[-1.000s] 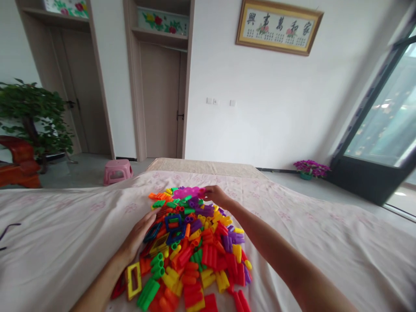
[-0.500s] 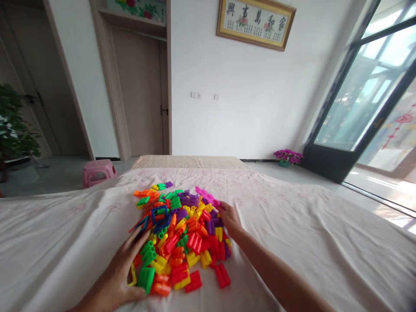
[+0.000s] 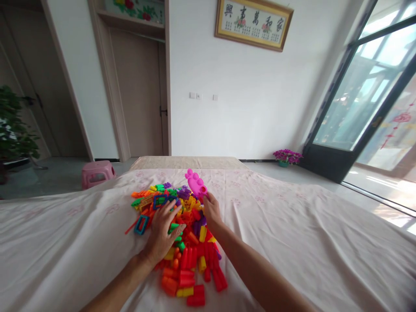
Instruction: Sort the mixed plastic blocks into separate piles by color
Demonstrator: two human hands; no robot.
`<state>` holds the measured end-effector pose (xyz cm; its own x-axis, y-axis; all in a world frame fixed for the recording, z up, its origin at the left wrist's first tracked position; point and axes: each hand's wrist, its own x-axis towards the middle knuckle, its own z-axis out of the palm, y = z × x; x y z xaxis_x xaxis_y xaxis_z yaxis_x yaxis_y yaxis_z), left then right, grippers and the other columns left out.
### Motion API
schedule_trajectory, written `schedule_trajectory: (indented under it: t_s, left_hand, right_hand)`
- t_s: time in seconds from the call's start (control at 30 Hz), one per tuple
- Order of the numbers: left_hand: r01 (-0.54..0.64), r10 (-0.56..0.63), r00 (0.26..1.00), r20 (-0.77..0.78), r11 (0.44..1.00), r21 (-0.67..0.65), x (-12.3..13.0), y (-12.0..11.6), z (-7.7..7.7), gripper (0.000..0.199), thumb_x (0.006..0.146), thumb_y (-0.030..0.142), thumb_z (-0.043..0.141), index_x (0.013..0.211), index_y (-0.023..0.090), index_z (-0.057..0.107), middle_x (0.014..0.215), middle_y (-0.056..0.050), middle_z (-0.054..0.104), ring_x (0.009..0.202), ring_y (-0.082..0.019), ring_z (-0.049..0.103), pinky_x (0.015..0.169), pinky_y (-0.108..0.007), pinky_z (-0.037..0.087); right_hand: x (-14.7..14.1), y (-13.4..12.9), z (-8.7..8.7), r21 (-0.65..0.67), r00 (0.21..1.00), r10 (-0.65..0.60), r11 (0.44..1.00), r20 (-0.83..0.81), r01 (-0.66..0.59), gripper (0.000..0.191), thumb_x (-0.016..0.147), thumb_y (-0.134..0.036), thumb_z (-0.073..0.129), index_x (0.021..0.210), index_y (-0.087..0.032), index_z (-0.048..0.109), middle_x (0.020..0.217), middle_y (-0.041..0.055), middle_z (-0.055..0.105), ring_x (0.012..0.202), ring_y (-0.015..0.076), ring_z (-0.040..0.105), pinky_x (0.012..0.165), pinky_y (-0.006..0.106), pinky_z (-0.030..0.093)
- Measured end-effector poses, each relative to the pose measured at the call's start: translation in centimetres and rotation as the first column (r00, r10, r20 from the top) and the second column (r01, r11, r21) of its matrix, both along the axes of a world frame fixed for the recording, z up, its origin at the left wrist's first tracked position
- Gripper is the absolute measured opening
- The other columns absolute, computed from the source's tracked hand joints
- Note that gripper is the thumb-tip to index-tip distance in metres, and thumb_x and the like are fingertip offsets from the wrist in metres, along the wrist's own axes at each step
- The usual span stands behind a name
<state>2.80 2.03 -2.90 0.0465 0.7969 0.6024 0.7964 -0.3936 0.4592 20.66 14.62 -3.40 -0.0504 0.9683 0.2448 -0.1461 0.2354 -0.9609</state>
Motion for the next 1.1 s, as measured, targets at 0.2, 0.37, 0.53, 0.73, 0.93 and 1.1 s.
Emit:
schedule_trajectory:
  t_s: [0.2,0.37,0.53,0.73,0.93,1.1]
  left_hand:
    - [0.437,-0.341,0.750,-0.567,0.899,0.037,6.1,-5.3,0.7,0.058,0.088,0.054,0.060,0.143,0.034,0.056,0.162,-0.007,0.040,0.151,-0.034,0.026,0.124,-0.060,0.000]
    - [0.457,-0.274,0.609,-0.744,0.888,0.047,8.1,-5.9,0.1,0.039,0.094,0.050,0.053,0.125,0.030,0.065,0.146,-0.009,0.059,0.146,-0.031,0.037,0.124,-0.058,-0.011]
    - [0.301,-0.202,0.639,-0.743,0.953,0.000,7.1,-2.1,1.8,0.032,0.095,0.044,0.054,0.116,0.024,0.067,0.149,-0.014,0.056,0.149,-0.034,0.032,0.121,-0.064,-0.013]
    - [0.153,-0.116,0.767,-0.631,0.988,0.004,4.7,3.9,3.9,0.026,0.089,0.033,0.065,0.112,0.025,0.072,0.151,-0.012,0.054,0.150,-0.037,0.030,0.121,-0.069,0.002]
    - [0.023,-0.011,0.869,-0.494,1.000,0.020,4.3,4.7,4.7,0.026,0.092,0.035,0.061,0.112,0.028,0.076,0.145,-0.012,0.060,0.145,-0.040,0.036,0.116,-0.075,0.001]
    - [0.429,-0.375,0.713,-0.593,0.902,-0.054,9.6,-2.0,1.4,0.046,0.089,0.060,0.055,0.124,0.032,0.068,0.154,-0.006,0.051,0.150,-0.033,0.029,0.123,-0.062,0.003]
  right_hand:
    - [3.0,-0.7,-0.1,-0.035,0.997,-0.054,0.998,-0.053,0.053,0.029,0.077,-0.047,0.062,0.086,-0.020,0.065,0.079,0.0006,0.067,0.074,0.0170,0.058,0.068,0.026,0.045]
    - [4.9,-2.1,-2.2,-0.091,0.996,-0.004,0.996,-0.086,-0.004,0.033,0.073,-0.052,0.068,0.084,-0.021,0.067,0.075,0.0012,0.068,0.069,0.0181,0.060,0.062,0.027,0.046]
    - [4.2,-2.2,-2.6,-0.108,0.987,0.006,0.994,-0.159,-0.023,0.034,0.074,-0.050,0.072,0.094,-0.022,0.071,0.085,0.0019,0.072,0.073,0.0177,0.062,0.068,0.028,0.050]
    - [4.4,-1.6,-2.5,-0.059,0.973,-0.004,0.998,-0.230,-0.010,0.034,0.075,-0.048,0.071,0.098,-0.023,0.071,0.093,0.0026,0.073,0.082,0.0199,0.064,0.075,0.030,0.052]
    - [5.8,-0.1,-3.1,-0.045,0.970,-0.166,0.986,-0.175,0.160,0.029,0.078,-0.048,0.063,0.090,-0.022,0.067,0.089,0.0028,0.070,0.088,0.0215,0.064,0.082,0.032,0.052]
    - [6.8,1.4,-3.2,-0.142,0.920,-0.278,0.958,-0.275,0.247,0.028,0.073,-0.046,0.061,0.088,-0.023,0.061,0.088,0.0034,0.068,0.085,0.0205,0.064,0.083,0.034,0.054]
